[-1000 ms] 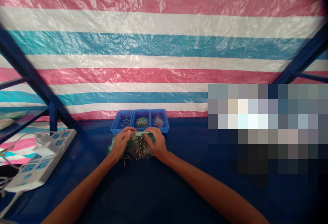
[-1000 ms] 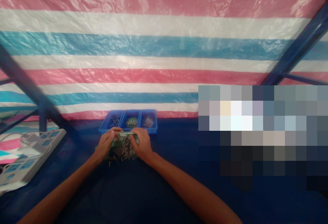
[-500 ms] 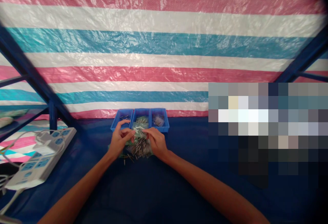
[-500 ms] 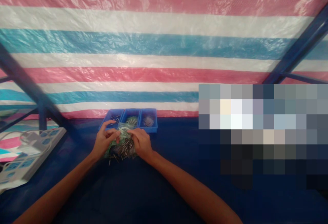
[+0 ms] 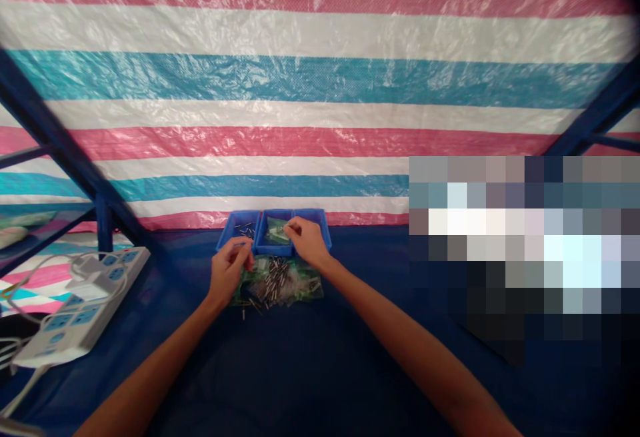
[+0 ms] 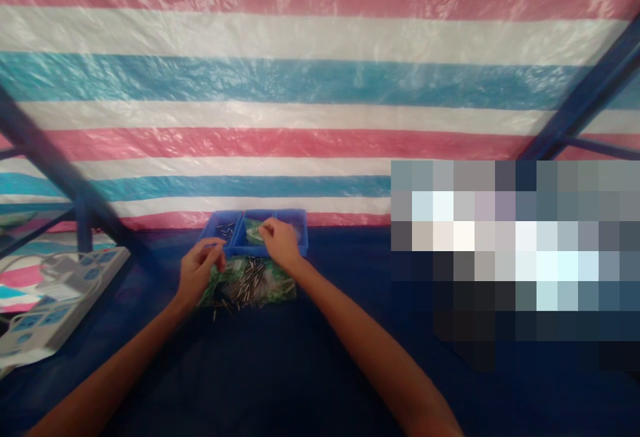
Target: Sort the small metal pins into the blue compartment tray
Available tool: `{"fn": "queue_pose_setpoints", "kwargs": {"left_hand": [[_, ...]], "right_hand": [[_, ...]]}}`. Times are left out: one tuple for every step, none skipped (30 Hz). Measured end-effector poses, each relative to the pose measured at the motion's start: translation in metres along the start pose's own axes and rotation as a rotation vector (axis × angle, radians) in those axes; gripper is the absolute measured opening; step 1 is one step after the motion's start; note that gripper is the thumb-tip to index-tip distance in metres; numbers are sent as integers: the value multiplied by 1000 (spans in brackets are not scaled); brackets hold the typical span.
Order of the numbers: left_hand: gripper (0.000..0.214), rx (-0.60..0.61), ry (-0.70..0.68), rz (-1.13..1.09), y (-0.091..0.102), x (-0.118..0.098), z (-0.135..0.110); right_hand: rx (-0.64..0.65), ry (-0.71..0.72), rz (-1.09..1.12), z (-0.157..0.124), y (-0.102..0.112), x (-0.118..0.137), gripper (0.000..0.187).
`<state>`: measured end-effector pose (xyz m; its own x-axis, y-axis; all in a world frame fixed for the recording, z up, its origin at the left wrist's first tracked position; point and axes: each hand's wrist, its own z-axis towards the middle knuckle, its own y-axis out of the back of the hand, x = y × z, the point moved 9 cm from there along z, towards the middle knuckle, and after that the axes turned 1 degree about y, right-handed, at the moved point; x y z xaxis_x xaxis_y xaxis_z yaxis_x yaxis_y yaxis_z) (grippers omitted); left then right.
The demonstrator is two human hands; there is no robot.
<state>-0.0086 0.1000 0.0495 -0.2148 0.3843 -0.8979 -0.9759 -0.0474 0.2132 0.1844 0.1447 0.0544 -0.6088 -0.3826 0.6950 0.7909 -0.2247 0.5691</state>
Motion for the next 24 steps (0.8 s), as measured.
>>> {"fn": "queue_pose_setpoints", "kwargs": {"left_hand": [[27, 8, -25, 72, 2, -3, 1], [27, 21, -53, 157, 4, -8, 3], [27, 61, -83, 260, 3, -13, 5], [28, 122, -108, 376, 2, -18, 7], [29, 172, -132, 492, 1, -23, 8], [30, 215, -156, 594, 1, -27, 8], [33, 249, -182, 678, 2, -30, 7], [37, 287, -210, 749, 2, -31, 4], [45, 324, -231, 806, 2, -30, -1], [53, 359, -250, 849, 3, -28, -8], [60, 408, -260, 890, 2, -22, -17], [68, 452, -277, 929, 1, -16, -26], [78, 487, -307, 964, 0, -10, -36], [86, 526, -337, 991, -1, -3, -45], [92, 571, -349, 1019, -3, 5, -53], [95, 594, -357, 1040, -3, 12, -58], [96, 625, -359, 1055, -4, 18, -61], [96, 648, -356, 1066, -4, 24, -63], [95, 670, -355, 1073, -5, 29, -64], [94, 683, -360, 1073, -5, 33, -63], [93, 689, -368, 1070, -6, 35, -63], [91, 689, -379, 1065, -7, 36, -62], [89, 683, -391, 1059, -8, 37, -62], [87, 673, -402, 1055, -9, 37, -61]], "right_hand": [[19, -31, -41, 7, -3, -3, 21], [13, -71, -91, 12, -3, -7, 23], [7, -94, -143, 15, -3, -10, 27], [4, -100, -191, 14, -2, -10, 30], [9, -85, -228, 11, -1, -9, 31], [29, -47, -253, 4, 0, -5, 31], [63, 17, -265, -5, 1, 0, 29], [99, 96, -273, -16, 2, 5, 28], [133, 179, -282, -30, 4, 11, 29], [184, 271, -290, -44, 4, 15, 31], [252, 360, -299, -60, 3, 19, 37], [321, 419, -303, -74, 2, 19, 47], [373, 436, -307, -86, 0, 17, 62], [413, 420, -310, -95, -2, 11, 79], [452, 390, -316, -103, -5, 6, 92], [486, 363, -322, -109, -10, 1, 98], [506, 343, -328, -113, -15, -2, 102], [515, 330, -335, -116, -19, -3, 105], [511, 316, -343, -118, -23, -4, 104], [501, 300, -354, -119, -26, -4, 101], [491, 287, -361, -119, -29, -3, 97], [483, 273, -366, -119, -31, -3, 95], [478, 259, -368, -119, -33, -2, 93], [474, 246, -370, -119, -35, -2, 92]]}}
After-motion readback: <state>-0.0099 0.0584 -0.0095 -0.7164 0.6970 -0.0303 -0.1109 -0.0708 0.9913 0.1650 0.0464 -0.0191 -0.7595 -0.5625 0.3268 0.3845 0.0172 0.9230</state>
